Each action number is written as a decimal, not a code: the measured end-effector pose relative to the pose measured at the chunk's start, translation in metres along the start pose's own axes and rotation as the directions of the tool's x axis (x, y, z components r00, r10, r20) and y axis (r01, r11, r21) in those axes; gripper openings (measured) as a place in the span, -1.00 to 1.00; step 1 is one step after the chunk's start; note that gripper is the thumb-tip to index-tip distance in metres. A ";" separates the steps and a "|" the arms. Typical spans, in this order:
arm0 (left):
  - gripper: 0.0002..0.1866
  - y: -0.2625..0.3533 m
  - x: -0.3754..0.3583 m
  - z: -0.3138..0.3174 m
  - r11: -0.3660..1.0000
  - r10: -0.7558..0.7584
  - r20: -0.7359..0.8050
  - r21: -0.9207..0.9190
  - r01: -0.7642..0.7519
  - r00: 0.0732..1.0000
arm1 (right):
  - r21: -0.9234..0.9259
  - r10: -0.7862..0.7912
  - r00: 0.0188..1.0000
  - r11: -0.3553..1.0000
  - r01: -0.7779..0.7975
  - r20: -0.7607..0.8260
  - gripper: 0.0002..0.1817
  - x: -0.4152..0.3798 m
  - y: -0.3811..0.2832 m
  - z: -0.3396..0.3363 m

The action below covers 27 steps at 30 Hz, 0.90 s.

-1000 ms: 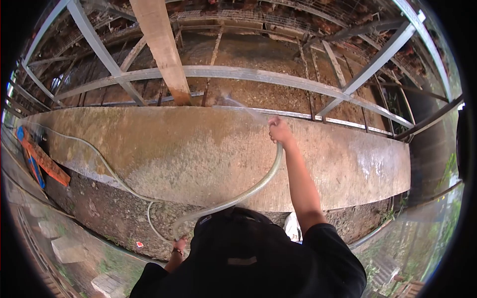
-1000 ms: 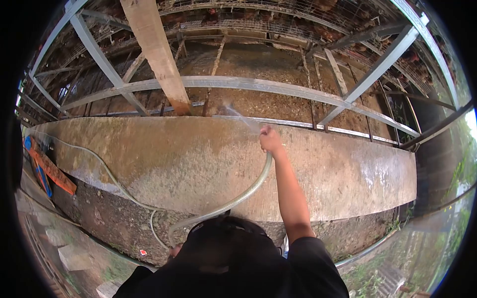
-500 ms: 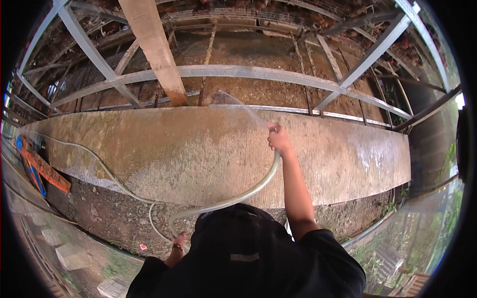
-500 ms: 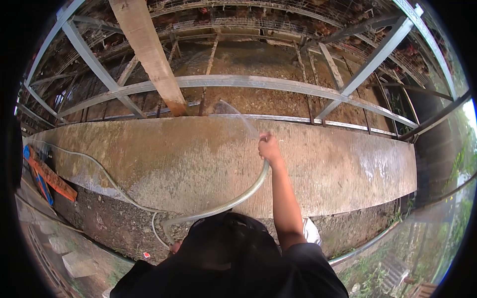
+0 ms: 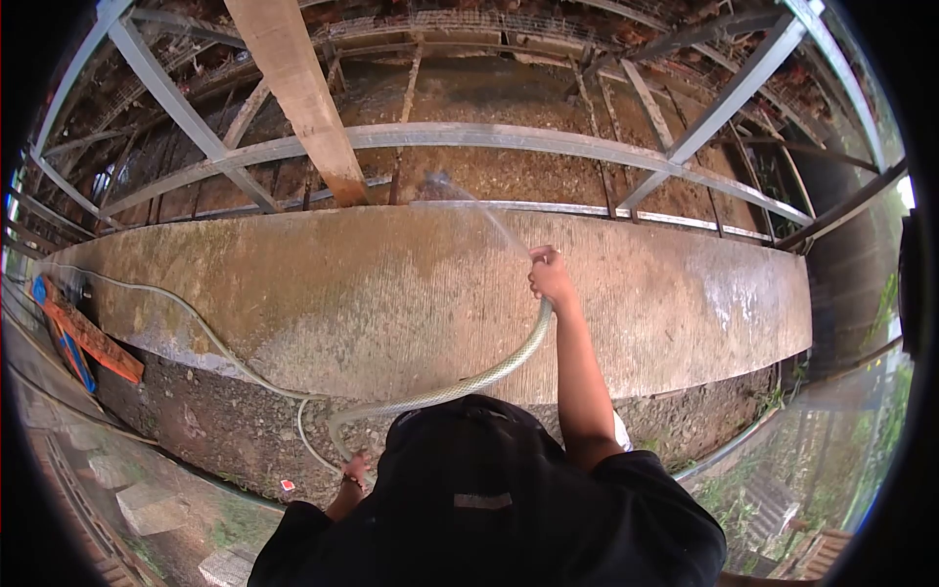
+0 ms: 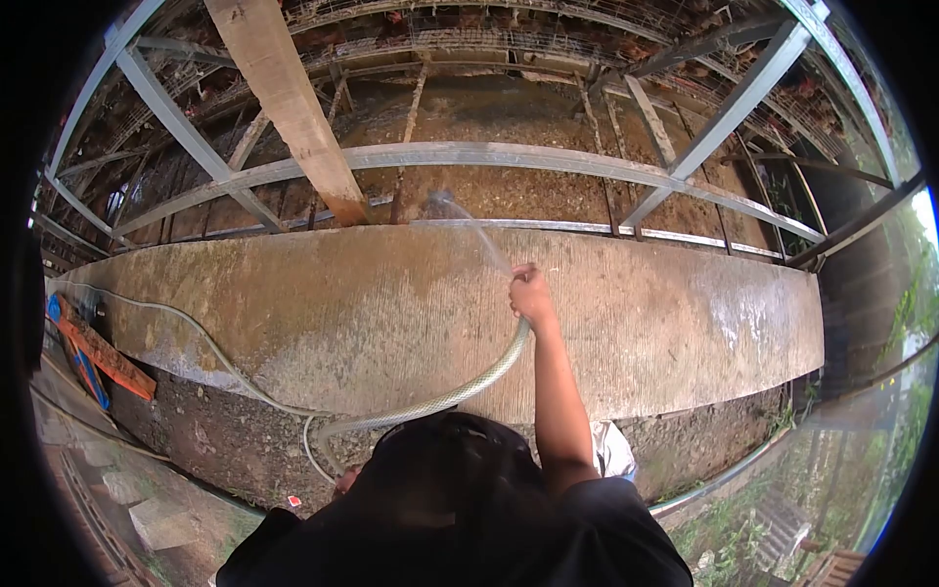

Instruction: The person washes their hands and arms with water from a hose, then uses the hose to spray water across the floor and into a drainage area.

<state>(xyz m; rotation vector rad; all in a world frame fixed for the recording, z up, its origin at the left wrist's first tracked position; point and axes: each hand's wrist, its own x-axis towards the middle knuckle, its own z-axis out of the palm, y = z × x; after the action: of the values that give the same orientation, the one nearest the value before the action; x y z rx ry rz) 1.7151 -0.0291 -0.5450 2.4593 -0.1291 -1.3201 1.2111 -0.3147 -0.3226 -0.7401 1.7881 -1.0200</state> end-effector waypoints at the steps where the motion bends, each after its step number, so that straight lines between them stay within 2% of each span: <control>1: -0.16 -0.003 0.004 0.003 1.000 -0.011 -0.039 0.000 0.011 0.999 | 0.009 0.008 1.000 1.000 -0.008 0.002 -0.79 -0.004 -0.002 0.000; 3: -0.14 -0.008 0.018 0.008 0.999 -0.028 -0.015 -0.022 0.028 0.999 | 0.032 -0.006 1.000 0.999 0.005 0.023 -0.78 -0.009 -0.002 -0.003; 5: -0.15 -0.025 0.053 0.003 0.997 -0.032 0.094 -0.060 0.038 0.995 | 0.054 -0.013 0.999 0.998 0.012 0.032 -0.79 -0.011 0.002 -0.005; 11: -0.23 -0.031 0.063 -0.008 0.992 0.000 0.283 -0.122 0.036 0.959 | 0.108 0.009 1.000 0.994 -0.007 -0.012 -0.80 -0.011 0.028 -0.007; 14: -0.28 -0.025 0.052 -0.014 0.999 0.014 0.239 -0.045 -0.003 0.971 | 0.115 0.016 0.999 0.993 -0.011 -0.040 -0.81 -0.018 0.037 -0.007; 17: -0.33 -0.009 0.028 -0.013 0.989 0.018 0.062 0.148 -0.027 0.998 | 0.114 0.020 0.999 0.993 -0.016 -0.033 -0.82 -0.022 0.046 -0.002; 19: -0.37 0.001 0.014 -0.012 0.974 0.032 0.010 0.223 -0.034 0.999 | 0.140 0.021 0.999 0.990 -0.016 -0.040 -0.82 -0.024 0.051 -0.001; 21: -0.36 0.007 0.004 -0.016 0.942 0.123 0.051 0.307 -0.133 0.991 | 0.152 0.023 0.999 0.988 -0.019 -0.025 -0.82 -0.023 0.060 0.001; 22: -0.36 -0.001 0.019 -0.021 0.930 0.197 0.141 0.287 -0.230 0.970 | 0.158 0.024 1.000 0.987 -0.021 -0.018 -0.82 -0.024 0.062 0.002; 24: -0.34 -0.011 0.036 -0.023 0.930 0.215 0.150 0.271 -0.249 0.965 | 0.185 0.041 0.998 0.982 -0.034 -0.037 -0.82 -0.029 0.061 0.002; 25: -0.33 -0.007 0.028 -0.017 0.946 0.160 0.068 0.276 -0.172 0.985 | 0.198 0.049 0.998 0.979 -0.039 -0.045 -0.82 -0.031 0.059 0.002; 27: -0.32 0.000 0.018 -0.018 0.946 0.148 0.052 0.283 -0.156 0.988 | 0.210 0.057 0.998 0.976 -0.053 -0.013 -0.82 -0.032 0.060 0.003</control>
<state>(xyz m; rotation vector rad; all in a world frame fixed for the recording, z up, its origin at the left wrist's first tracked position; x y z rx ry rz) 1.7401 -0.0288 -0.5501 2.6010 -0.5429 -1.3516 1.2232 -0.2607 -0.3626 -0.5495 1.6756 -1.1609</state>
